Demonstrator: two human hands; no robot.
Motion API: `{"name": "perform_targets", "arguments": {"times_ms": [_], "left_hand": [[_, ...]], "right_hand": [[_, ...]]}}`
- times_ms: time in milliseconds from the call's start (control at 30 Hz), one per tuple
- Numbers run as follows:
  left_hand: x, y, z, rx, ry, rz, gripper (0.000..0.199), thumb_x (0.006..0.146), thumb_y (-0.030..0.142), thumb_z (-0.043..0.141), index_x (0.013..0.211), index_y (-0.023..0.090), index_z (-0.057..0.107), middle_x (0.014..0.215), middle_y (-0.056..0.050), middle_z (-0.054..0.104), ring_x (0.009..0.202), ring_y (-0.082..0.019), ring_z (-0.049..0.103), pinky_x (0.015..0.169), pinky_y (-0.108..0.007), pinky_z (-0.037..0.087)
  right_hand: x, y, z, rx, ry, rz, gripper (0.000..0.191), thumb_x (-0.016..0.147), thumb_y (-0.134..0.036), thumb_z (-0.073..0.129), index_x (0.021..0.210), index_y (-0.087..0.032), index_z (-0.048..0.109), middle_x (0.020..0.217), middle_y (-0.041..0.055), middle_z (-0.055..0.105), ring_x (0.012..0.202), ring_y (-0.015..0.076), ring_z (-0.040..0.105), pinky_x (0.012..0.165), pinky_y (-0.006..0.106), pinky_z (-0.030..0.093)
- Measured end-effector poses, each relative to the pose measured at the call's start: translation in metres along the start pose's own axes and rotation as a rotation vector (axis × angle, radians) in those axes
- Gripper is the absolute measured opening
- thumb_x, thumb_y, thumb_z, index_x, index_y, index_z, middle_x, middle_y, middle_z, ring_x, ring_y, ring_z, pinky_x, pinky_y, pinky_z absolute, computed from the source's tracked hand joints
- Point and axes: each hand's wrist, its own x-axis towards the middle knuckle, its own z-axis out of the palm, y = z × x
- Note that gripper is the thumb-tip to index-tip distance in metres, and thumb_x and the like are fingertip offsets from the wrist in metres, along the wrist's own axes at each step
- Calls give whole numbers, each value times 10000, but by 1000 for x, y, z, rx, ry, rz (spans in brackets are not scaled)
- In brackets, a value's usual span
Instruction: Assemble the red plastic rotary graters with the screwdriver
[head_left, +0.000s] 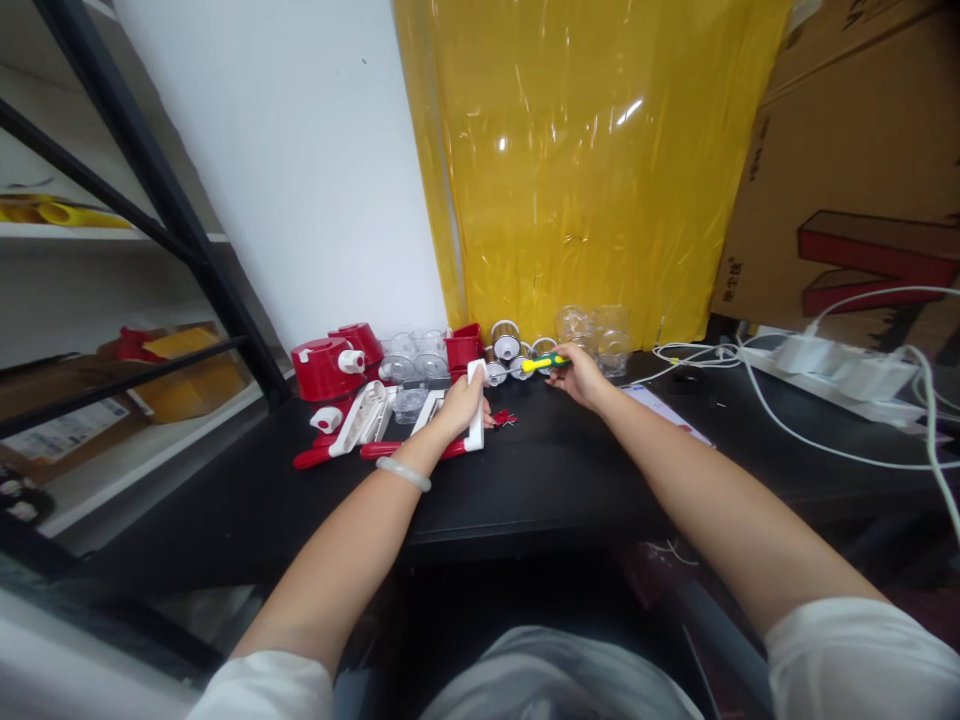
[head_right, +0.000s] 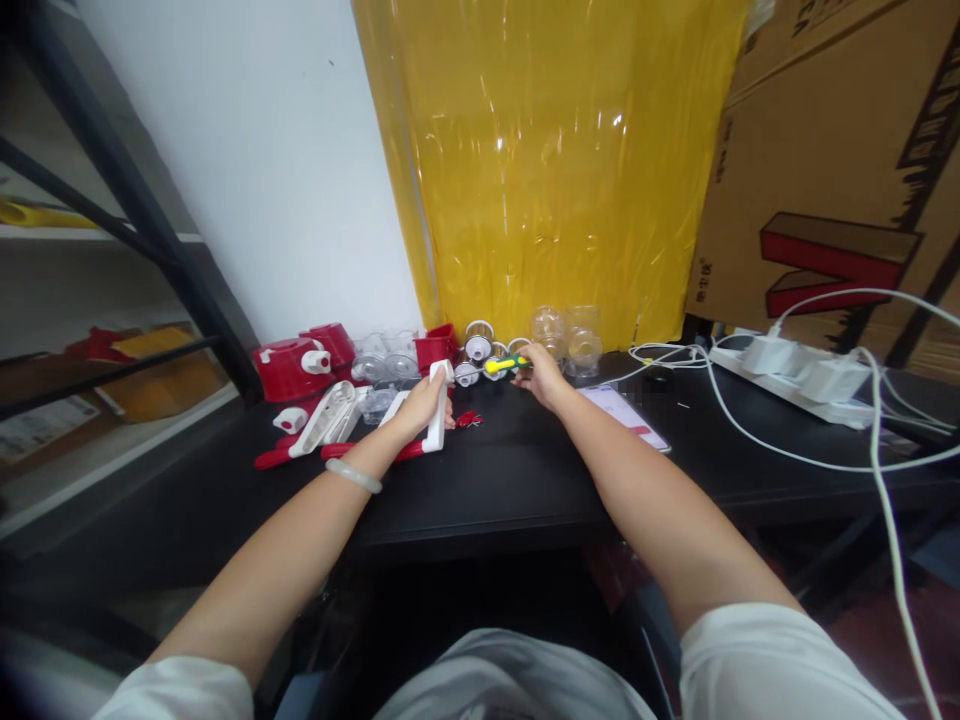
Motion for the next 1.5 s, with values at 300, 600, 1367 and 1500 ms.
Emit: {"name": "perform_targets", "arguments": {"times_ms": [300,600,1367,1500], "left_hand": [[0,0,-1,5,18,13,476,1022,635,437,1097,174,531,487,44,550,401,-176,617,448,-243,504],[1,-1,-2,28,27,32,427,1053,583,398,1106,175,513,491,43,550,409,-183,624,452,-248,505],[2,-4,-4,30,20,41,459,1019,641,441,1104,196,513,522,50,555,420,-174,624,466,-248,509],[3,-5,-3,21,20,36,472,1017,646,442,1119,190,508,523,54,552,410,-167,614,461,-243,502]], "right_hand": [[-3,1,1,-89,38,38,104,900,-264,515,799,-237,516,464,-75,390,411,97,335,525,234,472],[-1,6,-2,-122,29,33,382,898,-595,587,774,-250,481,436,-83,383,375,97,326,484,250,443],[-1,11,-2,-5,-18,28,180,817,-283,667,819,-237,492,523,-81,481,448,83,424,543,221,484],[0,10,-1,13,-17,71,215,873,-408,617,816,-239,497,516,-65,486,448,102,444,545,243,489]]}}
